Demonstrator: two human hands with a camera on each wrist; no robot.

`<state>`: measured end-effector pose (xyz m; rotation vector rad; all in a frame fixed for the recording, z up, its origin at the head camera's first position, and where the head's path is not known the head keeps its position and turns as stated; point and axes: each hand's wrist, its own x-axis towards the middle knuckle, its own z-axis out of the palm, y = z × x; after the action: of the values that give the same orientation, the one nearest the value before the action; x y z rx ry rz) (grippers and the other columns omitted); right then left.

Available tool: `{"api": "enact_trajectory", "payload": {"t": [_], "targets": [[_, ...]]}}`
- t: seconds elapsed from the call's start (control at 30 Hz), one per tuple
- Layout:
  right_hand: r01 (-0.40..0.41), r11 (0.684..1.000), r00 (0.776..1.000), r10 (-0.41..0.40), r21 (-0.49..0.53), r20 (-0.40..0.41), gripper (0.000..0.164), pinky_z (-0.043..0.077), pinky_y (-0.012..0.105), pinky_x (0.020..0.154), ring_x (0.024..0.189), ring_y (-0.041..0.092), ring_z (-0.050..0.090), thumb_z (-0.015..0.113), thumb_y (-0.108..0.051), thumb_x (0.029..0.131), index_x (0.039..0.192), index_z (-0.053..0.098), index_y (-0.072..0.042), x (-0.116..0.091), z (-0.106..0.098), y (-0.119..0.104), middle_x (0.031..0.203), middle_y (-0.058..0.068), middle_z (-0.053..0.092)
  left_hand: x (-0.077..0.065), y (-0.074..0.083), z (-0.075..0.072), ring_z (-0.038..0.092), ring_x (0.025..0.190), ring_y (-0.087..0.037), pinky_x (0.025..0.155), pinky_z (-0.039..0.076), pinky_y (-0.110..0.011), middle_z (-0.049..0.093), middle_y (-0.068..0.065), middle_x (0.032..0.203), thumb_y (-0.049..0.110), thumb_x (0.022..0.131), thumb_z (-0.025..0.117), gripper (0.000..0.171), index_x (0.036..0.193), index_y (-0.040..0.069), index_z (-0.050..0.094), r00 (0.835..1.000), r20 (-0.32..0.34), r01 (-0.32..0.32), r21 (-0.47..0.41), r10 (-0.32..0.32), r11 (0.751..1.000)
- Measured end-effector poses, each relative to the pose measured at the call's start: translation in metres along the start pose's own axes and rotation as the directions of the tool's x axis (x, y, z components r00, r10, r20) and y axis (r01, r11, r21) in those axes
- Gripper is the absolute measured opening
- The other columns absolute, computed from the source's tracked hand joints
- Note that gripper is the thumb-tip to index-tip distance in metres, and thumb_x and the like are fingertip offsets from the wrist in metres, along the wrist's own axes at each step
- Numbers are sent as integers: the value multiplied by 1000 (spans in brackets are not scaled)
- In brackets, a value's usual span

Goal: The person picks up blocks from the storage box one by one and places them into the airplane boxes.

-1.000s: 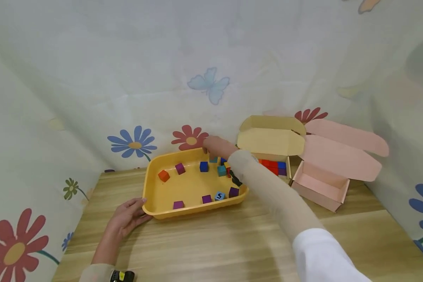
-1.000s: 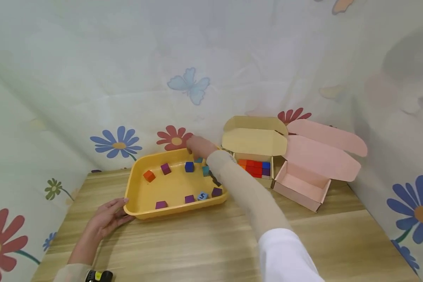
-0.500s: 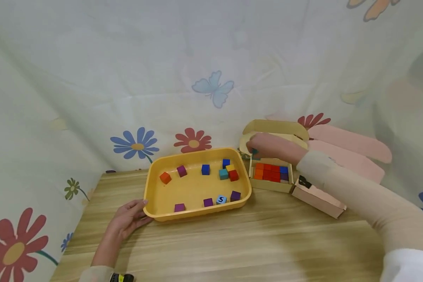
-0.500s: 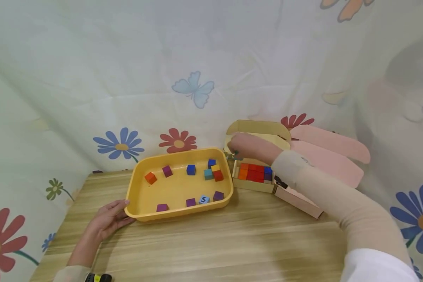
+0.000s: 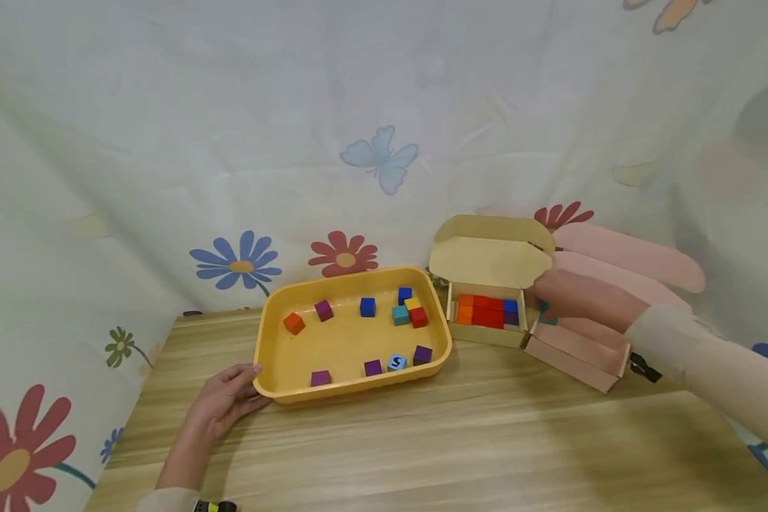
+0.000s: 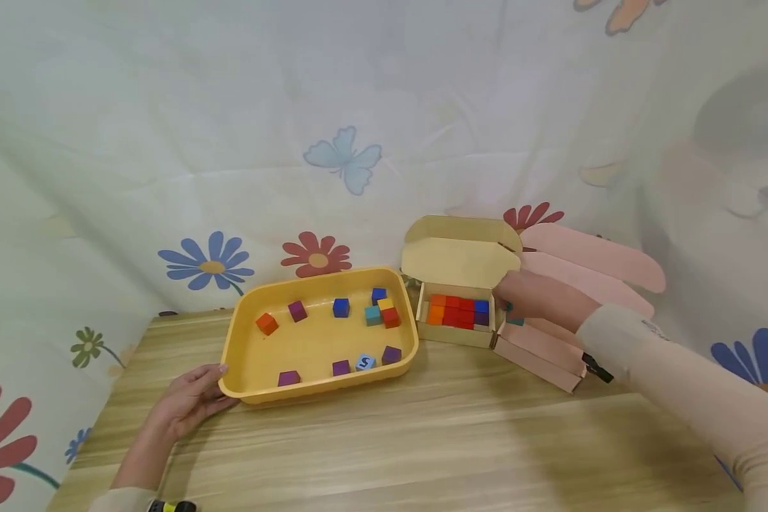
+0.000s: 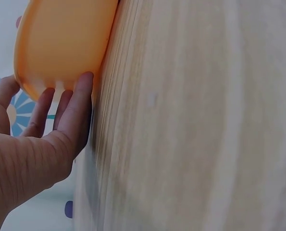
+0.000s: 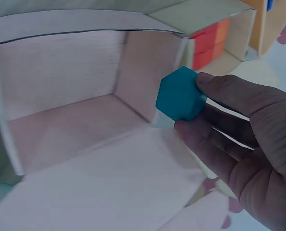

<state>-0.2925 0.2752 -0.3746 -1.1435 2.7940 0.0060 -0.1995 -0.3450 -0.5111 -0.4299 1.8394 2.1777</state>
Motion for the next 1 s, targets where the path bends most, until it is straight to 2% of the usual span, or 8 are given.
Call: {"api": "enact_trajectory", "payload": {"t": [0.13,0.27,0.47,0.67,0.87,1.0], "targets": [[-8,998,999,4,70,54,19,48,25,57,64,7,50,84,-1,78,79,66,-9,-12,14,7,72,-5,60,-1,-1,-1,69,107,-24,99,55,-49,68,-10,118,28,99,69,54,140,-2,51,1000,-9,10,-6,-10,1000],[-2,991,995,-11,135,96,17,46,22,56,64,4,48,80,0,81,79,66,-9,-15,24,11,72,-5,60,-2,0,-2,70,107,-24,99,55,-49,69,-10,117,27,100,68,48,137,0,54,1000,-10,13,-28,-13,1000],[3,979,998,-17,202,67,16,44,21,58,66,4,47,77,4,81,80,66,-8,-16,40,15,75,-3,63,-1,1,1,70,107,-25,99,55,-49,69,-10,116,27,99,69,42,132,2,59,1000,-8,1,-32,-1,999],[38,970,998,-46,239,31,16,48,22,60,72,10,60,76,6,79,85,71,-9,-18,60,23,83,1,70,-2,0,2,70,107,-25,99,55,-49,70,-9,116,26,99,70,38,129,4,63,1000,-9,10,-42,-11,999],[-15,928,1000,16,373,1,23,60,29,67,81,20,68,75,10,79,95,73,-6,-25,67,25,91,4,71,-2,0,2,70,105,-24,97,57,-48,71,-8,114,26,99,70,37,128,5,64,1000,-19,7,-40,-8,999],[-67,901,996,88,429,-28,23,61,32,70,83,24,67,77,9,79,95,68,-4,-31,71,24,90,6,67,-3,1,2,70,107,-23,97,57,-47,71,-6,115,26,99,70,34,126,6,66,1000,-13,8,-39,-9,999]]}}
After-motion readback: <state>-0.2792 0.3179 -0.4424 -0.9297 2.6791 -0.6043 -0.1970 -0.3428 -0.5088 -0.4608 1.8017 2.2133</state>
